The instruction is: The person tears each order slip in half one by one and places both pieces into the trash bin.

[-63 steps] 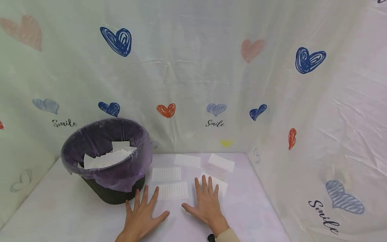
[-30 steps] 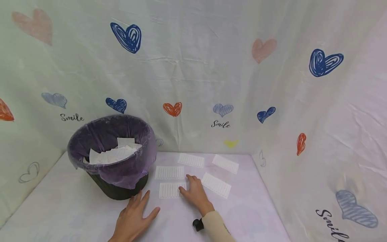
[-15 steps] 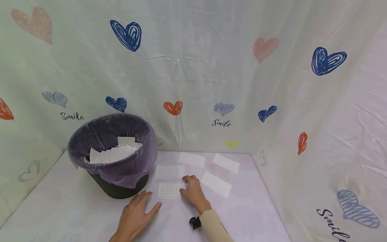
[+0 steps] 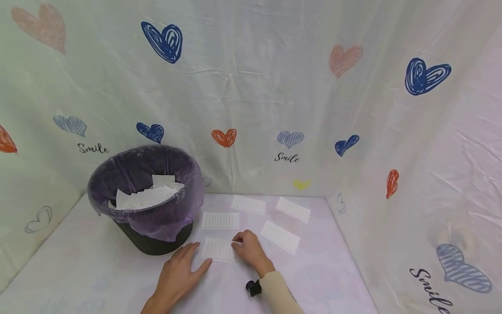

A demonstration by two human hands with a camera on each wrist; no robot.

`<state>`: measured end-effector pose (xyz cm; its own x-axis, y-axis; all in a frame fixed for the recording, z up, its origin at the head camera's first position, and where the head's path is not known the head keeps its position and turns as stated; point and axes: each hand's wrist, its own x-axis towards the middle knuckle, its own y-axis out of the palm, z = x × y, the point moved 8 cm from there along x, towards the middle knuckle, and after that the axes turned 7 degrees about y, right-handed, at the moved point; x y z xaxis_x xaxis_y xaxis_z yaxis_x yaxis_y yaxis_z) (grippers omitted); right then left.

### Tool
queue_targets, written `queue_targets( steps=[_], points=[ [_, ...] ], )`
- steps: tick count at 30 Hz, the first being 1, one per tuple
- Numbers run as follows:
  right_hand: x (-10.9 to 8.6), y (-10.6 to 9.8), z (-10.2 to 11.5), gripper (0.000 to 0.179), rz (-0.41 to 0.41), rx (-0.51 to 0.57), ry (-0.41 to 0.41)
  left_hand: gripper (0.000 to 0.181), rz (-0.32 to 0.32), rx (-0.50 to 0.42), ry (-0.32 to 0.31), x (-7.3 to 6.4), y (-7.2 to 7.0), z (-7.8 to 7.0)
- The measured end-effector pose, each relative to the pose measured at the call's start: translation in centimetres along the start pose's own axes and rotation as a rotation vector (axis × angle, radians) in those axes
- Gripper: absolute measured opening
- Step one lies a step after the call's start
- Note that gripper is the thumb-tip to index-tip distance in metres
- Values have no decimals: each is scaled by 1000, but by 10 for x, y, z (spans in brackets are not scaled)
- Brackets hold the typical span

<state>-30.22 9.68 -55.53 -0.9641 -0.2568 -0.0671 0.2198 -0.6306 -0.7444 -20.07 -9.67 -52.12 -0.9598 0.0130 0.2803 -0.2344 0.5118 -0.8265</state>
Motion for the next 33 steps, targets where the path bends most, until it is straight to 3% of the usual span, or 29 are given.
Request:
queue_targets(
  steps=[5, 14, 21, 28, 33],
  points=[
    [-3, -2, 3, 9, 18, 32, -49, 61, 12, -44, 46, 5, 4, -4],
    [-15, -7, 15, 11, 76, 99, -119, 54, -7, -77, 219, 17, 7, -18],
    [-21, -10, 17, 12, 75, 102, -102, 46, 18, -98, 238, 25, 9, -25],
    [-30, -12, 23, 14, 91, 127, -101, 33, 90, -142, 192, 34, 9, -24],
    [-33, -16, 24, 15, 77, 128, -97, 21, 131, -166, 231, 37, 12, -30]
  ],
)
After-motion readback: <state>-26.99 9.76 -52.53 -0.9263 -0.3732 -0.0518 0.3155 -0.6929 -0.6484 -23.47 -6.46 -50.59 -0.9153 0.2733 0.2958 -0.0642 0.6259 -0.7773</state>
